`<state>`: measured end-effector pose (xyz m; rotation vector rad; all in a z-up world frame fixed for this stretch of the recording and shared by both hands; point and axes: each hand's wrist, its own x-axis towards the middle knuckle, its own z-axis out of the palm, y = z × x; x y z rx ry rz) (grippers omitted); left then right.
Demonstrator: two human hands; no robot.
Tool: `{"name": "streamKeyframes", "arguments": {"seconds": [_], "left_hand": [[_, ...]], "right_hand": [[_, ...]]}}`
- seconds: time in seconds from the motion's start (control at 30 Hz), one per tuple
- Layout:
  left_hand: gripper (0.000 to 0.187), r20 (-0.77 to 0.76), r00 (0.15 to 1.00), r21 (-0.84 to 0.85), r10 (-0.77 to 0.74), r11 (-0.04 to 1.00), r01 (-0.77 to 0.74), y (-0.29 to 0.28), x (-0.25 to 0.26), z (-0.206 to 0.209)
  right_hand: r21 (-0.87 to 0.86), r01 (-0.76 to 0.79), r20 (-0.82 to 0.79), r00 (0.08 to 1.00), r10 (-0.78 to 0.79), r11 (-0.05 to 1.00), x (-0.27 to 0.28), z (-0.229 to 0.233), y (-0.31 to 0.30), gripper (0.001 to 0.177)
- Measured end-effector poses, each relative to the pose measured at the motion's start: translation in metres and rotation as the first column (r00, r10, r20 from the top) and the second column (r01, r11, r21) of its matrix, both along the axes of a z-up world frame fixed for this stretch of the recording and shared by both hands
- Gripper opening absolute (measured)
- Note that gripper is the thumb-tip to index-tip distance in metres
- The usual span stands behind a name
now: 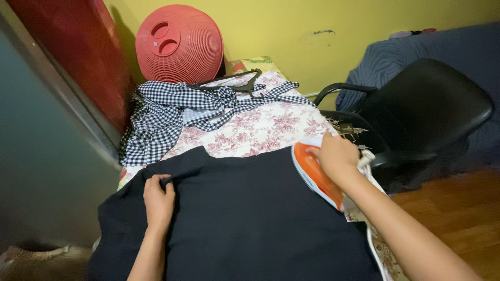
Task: The person irons a black shirt laid out on a table. They repeatedly smooth the fabric with their hands and pass an orange and white iron over the front, sleeves, and collar areas. The shirt remains on the table throughout the clip.
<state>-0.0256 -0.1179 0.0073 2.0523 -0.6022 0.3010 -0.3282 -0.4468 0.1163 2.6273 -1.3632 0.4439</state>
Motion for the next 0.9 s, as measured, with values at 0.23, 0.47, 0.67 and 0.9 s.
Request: {"name": "streamKeyframes", "arguments": {"seconds": [0.23,0.47,0.67,0.9], "left_hand": [[0.031,0.038,0.994,0.122,-0.103,0.988,0.097,0.000,0.005,0.006],[0.059,0.230,0.950,0.242,-0.213,0.958,0.156,0.006,-0.033,0.027],[0.054,0.153,0.967,0.374,-0.205,0.917,0.135,-0.001,-0.066,0.028],[0.041,0.192,0.966,0.302,-0.175,0.947,0.112,-0.006,-0.057,0.001]], "right_hand": [[-0.076,-0.106,0.006,0.994,0.107,0.991,0.026,-0.008,-0.014,0.070],[0.055,-0.437,-0.108,0.891,0.441,0.898,-0.024,0.023,0.016,0.065],[0.126,-0.667,-0.049,0.735,0.676,0.735,-0.014,0.037,0.059,0.063],[0.102,-0.743,-0.009,0.664,0.747,0.662,0.068,0.020,0.130,0.067]]}}
